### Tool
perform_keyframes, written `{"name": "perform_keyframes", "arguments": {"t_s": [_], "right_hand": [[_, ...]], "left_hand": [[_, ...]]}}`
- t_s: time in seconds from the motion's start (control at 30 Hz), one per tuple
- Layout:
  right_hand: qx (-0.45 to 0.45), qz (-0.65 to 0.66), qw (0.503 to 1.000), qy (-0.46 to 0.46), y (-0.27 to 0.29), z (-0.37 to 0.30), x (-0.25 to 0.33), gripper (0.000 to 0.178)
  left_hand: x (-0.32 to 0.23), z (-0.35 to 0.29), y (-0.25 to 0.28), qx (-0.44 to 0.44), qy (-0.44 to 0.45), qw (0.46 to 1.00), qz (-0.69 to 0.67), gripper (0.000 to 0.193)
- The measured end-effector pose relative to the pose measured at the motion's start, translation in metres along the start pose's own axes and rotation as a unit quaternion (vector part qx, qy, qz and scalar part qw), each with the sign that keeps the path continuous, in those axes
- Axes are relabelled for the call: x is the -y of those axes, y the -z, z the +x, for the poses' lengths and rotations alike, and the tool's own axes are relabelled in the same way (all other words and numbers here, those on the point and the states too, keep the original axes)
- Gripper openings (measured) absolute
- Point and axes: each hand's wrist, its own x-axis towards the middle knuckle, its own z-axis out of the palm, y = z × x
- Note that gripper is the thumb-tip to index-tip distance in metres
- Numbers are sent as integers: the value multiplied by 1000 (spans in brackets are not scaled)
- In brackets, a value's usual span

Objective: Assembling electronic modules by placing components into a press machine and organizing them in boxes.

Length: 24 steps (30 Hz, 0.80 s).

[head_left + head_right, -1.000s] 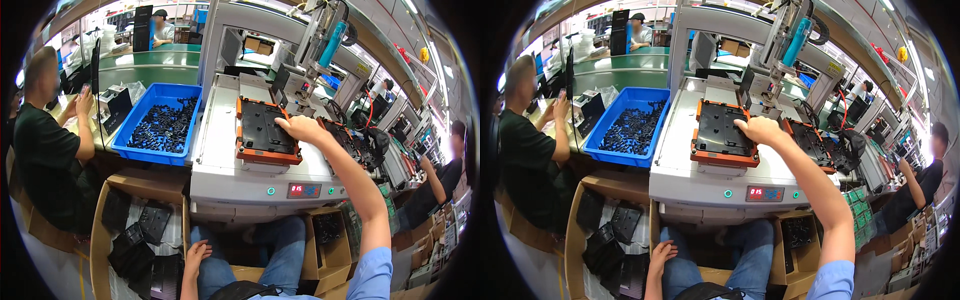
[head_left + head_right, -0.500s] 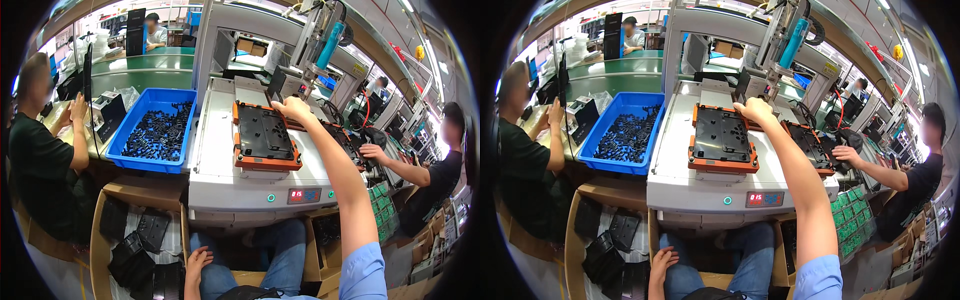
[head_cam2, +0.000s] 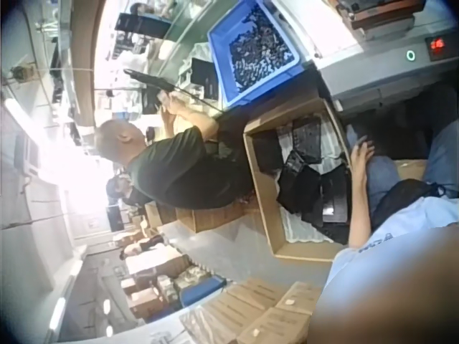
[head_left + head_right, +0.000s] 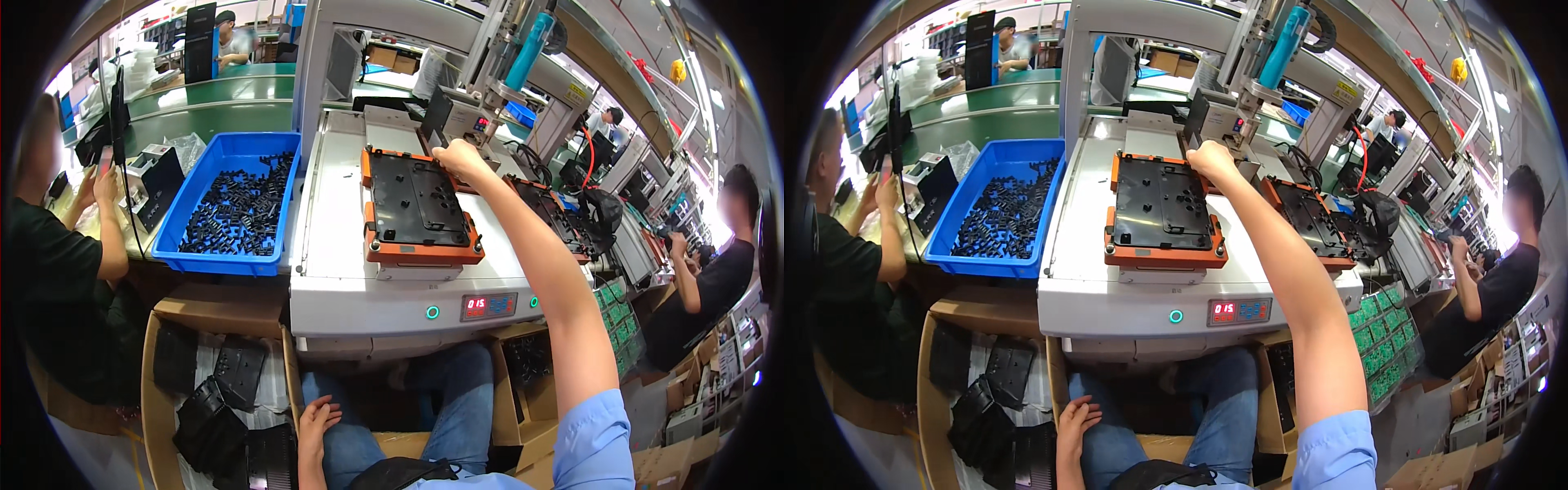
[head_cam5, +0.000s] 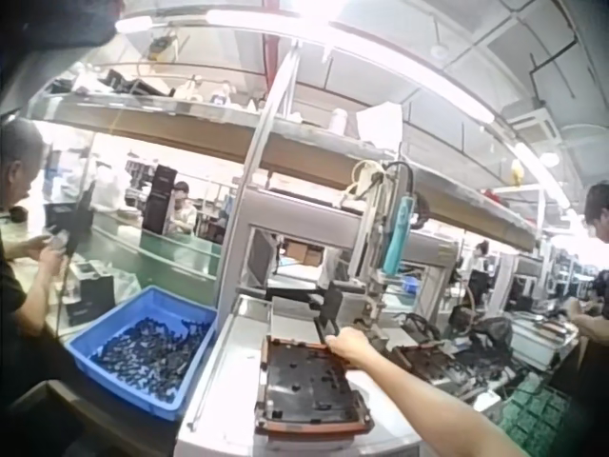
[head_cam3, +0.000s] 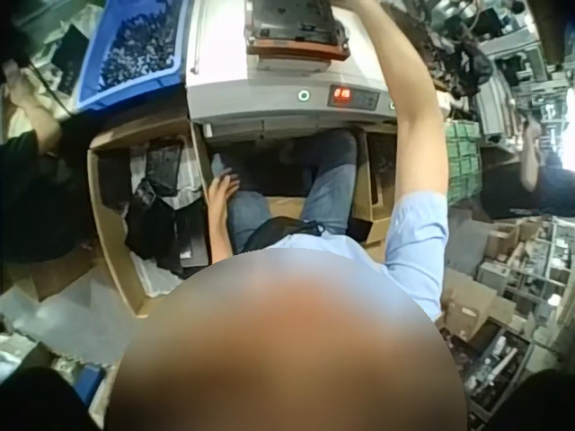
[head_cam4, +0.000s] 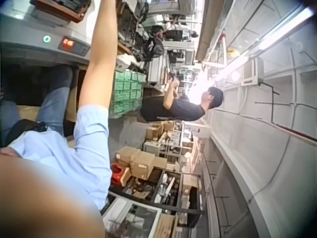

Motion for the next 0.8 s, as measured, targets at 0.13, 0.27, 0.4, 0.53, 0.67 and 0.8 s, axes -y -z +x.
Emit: {"name": "perform_keyframes", "arguments": {"t_s": [0.13, 0.27, 0.4, 0.53, 0.67, 0.8], "right_hand": [[43, 125, 990, -47, 3, -19, 5, 40], [34, 157, 987, -8, 1, -21, -5, 34], [1, 126, 992, -9, -5, -16, 0, 28], [-24, 116, 993, -17, -8, -15, -2, 28], [-26, 132, 990, -33, -8, -17, 5, 26], [-3, 148, 987, -67, -3, -25, 12, 19]], "left_hand": [[0, -2, 1, -5, 2, 1000, -3, 32], [4, 0, 3, 4, -7, 1000, 1, 33], [10, 3, 8, 4, -9, 1000, 2, 33], [7, 4, 6, 10, -2, 1000, -3, 31], [10, 3, 8, 4, 7, 1000, 8, 31], [10, 1, 5, -1, 10, 1000, 9, 31]]}}
